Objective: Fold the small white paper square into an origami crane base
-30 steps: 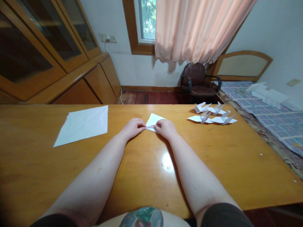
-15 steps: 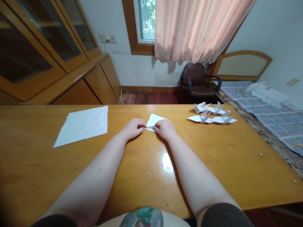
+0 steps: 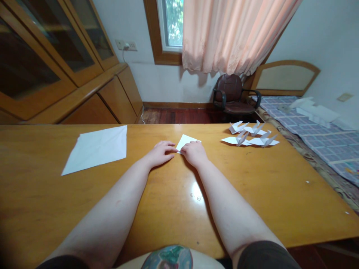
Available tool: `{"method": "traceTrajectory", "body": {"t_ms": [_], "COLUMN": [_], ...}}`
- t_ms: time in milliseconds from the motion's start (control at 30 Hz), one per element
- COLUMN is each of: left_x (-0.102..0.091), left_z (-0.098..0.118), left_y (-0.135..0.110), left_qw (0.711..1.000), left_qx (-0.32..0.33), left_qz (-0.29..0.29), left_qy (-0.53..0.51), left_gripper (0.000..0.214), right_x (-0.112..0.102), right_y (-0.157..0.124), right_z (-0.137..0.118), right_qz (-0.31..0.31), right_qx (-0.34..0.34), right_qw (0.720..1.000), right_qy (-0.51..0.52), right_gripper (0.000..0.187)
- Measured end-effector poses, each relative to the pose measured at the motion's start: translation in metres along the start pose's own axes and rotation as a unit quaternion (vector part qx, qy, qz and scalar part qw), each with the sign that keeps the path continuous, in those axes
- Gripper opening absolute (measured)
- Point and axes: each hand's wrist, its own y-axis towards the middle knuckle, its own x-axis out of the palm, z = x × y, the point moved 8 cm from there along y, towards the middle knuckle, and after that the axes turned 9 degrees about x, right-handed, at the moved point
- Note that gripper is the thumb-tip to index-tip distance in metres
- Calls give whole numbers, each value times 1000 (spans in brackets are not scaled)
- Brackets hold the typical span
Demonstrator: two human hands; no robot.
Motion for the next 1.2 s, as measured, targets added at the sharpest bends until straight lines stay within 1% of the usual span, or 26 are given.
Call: {"method": "traceTrajectory", "body": {"t_ms": [67, 167, 267, 333, 400, 600, 767, 867, 1000, 1200], "left_x": [-2, -5, -7, -7, -8, -13, -12, -13, -14, -15], "left_z": [2, 5, 4, 4, 5, 5, 0, -2, -1, 0], "left_y": [1, 2, 3, 4, 4, 3, 2, 1, 1, 2], "left_qw": [1000, 999, 996, 992, 990, 989, 985, 983, 985, 986], "left_qx": [12, 24, 13, -1, -15, -47, -76, -80, -79, -77], "left_qz": [11, 31, 50, 61, 69, 94, 106, 114, 112, 112], "left_qy": [-7, -27, -79, -110, -120, -106, -116, -119, -106, -98], "left_gripper": [24, 25, 27, 25, 21, 14, 14, 15, 14, 15], "right_x": [0, -4, -9, -11, -12, -15, -15, -12, -10, -9], "right_y": [0, 0, -2, -3, -4, -6, -6, -5, -4, -4], "right_z": [0, 0, 0, -1, -3, -6, -1, 3, 4, 5], "right_qz": [12, 46, 77, 86, 89, 105, 118, 111, 104, 108], "right_qx": [-12, -16, -12, -16, -24, -34, -12, -5, -15, -17], "right_qw": [1000, 999, 996, 995, 995, 993, 992, 993, 994, 993], "right_qy": [1, 18, 37, 45, 49, 50, 39, 33, 38, 43], "right_gripper": [22, 22, 24, 25, 25, 27, 26, 24, 26, 26]}}
